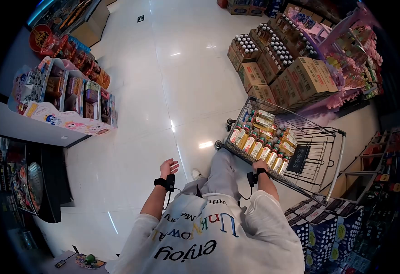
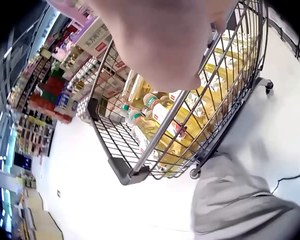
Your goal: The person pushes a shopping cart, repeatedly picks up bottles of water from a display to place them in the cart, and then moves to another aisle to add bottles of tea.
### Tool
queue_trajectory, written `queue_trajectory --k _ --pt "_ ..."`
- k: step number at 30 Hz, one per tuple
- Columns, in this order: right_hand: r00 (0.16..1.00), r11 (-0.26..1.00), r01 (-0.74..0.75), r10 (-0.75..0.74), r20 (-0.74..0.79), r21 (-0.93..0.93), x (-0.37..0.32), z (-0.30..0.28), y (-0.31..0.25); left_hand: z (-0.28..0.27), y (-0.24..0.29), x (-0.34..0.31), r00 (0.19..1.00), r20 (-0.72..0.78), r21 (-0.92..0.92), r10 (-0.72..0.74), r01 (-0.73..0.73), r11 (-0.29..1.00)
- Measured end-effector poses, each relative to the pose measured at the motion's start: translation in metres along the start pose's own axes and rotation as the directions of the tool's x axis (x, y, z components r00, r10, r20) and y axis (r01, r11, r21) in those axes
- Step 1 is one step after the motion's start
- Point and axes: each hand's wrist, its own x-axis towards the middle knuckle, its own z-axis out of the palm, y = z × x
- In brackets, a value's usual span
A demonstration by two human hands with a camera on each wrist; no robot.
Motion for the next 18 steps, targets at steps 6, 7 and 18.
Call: queue_trajectory --k 6,7,18 --pt "0.936 0.72 0.306 -0.108 -0.336 0.623 -0.007 -0.013 -0.015 0.02 0.045 0.063 1.0 0.001 0.135 -0.006 0.005 0.991" --pt "0.918 0.611 0.368 -0.117 -0.38 0.701 -0.016 -0.021 -0.019 0.04 0.057 0.068 0.998 0.057 0.162 0.018 -0.027 0.986" --pt "0.928 0.481 0.099 0.272 -0.256 0.871 0.043 -0.043 -0.041 0.267 0.13 0.112 0.853 0.509 0.505 -0.115 -0.187 0.842"
